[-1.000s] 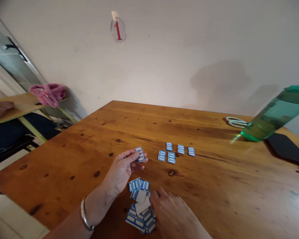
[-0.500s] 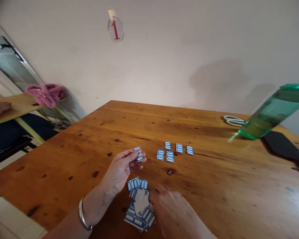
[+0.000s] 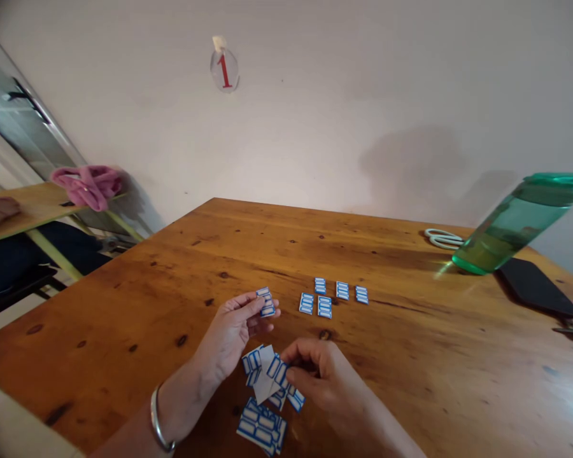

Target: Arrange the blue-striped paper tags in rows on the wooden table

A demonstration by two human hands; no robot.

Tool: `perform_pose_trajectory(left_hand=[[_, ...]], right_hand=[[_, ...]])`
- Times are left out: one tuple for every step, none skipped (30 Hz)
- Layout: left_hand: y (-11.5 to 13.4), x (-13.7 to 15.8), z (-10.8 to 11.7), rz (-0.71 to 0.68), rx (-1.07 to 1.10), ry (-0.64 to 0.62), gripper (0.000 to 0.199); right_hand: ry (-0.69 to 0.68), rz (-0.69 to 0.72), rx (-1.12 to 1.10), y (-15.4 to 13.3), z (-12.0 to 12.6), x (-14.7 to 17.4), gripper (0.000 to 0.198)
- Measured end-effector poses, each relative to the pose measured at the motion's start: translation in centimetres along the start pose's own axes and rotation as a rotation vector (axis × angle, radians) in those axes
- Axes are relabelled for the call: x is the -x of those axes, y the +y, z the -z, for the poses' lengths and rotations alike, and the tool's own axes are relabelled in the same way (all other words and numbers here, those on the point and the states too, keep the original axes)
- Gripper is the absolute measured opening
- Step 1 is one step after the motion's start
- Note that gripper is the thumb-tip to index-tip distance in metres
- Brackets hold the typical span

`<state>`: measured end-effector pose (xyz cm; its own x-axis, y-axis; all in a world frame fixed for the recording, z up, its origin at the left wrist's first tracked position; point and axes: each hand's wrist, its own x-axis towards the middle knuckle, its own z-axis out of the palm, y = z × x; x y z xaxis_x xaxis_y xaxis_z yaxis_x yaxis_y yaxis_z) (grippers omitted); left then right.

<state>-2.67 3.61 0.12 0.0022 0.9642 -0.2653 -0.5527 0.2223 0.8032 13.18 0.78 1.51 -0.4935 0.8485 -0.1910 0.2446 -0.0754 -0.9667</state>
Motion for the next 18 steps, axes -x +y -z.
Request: perform_pose_trajectory(left_hand=[[0.0, 0.0, 0.0, 0.0, -0.002, -0.001, 0.013], [-0.1, 0.0, 0.0, -0.002, -0.002, -0.004, 0.014], [-0.1, 0.0, 0.0, -0.005, -0.002, -0.004, 0.014], [-0.1, 0.0, -0.1, -0.009, -0.003, -0.003, 0.015], [-0.2, 0.1, -0.1, -0.01, -0.008, -0.002, 0.015], [-0.2, 0.1, -0.2, -0.006, -0.014, 0.001, 0.016], [-0.3, 0.2, -0.3, 0.003, -0.023, 0.002, 0.016], [-0.4, 0.3, -0.4, 0.015, -0.035, 0.001, 0.016], [-0.5, 0.4, -0.6, 0.029, -0.047, -0.004, 0.016], [-0.6, 0.5, -0.7, 0.04, -0.06, -0.011, 0.016], [-0.8, 0.5, -0.8, 0.045, -0.073, -0.02, 0.016], [-0.9, 0.6, -0.9, 0.043, -0.092, -0.03, 0.016], [-1.1, 0.7, -0.9, 0.037, -0.113, -0.041, 0.016], [-1.3, 0.7, -1.0, 0.028, -0.132, -0.05, 0.015], [-1.4, 0.7, -1.0, 0.019, -0.147, -0.059, 0.015], [-1.5, 0.7, -1.1, 0.012, -0.157, -0.067, 0.015], [-1.6, 0.7, -1.1, 0.009, -0.163, -0.069, 0.015], [-1.6, 0.7, -1.1, 0.007, -0.163, -0.067, 0.014]], right_hand=[[0.021, -0.021, -0.057, 0.1, 0.0, -0.2, 0.014], [0.049, -0.04, -0.104, 0.4, -0.1, -0.3, 0.015], [0.085, -0.047, -0.142, 0.7, -0.1, -0.5, 0.015], [0.12, -0.047, -0.173, 1.0, -0.1, -0.6, 0.016], [0.157, -0.036, -0.198, 1.4, -0.1, -0.8, 0.017], [0.189, -0.023, -0.227, 1.7, -0.1, -0.9, 0.018], [0.211, -0.016, -0.259, 1.9, -0.1, -0.9, 0.019], [0.23, -0.011, -0.295, 2.1, -0.1, -1.0, 0.02], [0.246, -0.009, -0.33, 2.1, -0.2, -1.0, 0.021], [0.261, -0.006, -0.362, 2.1, -0.2, -0.9, 0.022], [0.278, -0.001, -0.39, 1.9, -0.3, -0.9, 0.023], [0.293, 0.003, -0.414, 1.8, -0.3, -0.9, 0.023], [0.314, 0.005, -0.436, 1.6, -0.4, -0.8, 0.024], [0.335, 0.005, -0.458, 1.4, -0.4, -0.8, 0.024], [0.353, 0.002, -0.478, 1.2, -0.4, -0.8, 0.024], [0.368, -0.003, -0.492, 1.2, -0.4, -0.9, 0.024], [0.38, -0.005, -0.491, 1.1, -0.4, -0.9, 0.024], [0.389, -0.001, -0.472, 1.2, -0.3, -1.0, 0.025]])
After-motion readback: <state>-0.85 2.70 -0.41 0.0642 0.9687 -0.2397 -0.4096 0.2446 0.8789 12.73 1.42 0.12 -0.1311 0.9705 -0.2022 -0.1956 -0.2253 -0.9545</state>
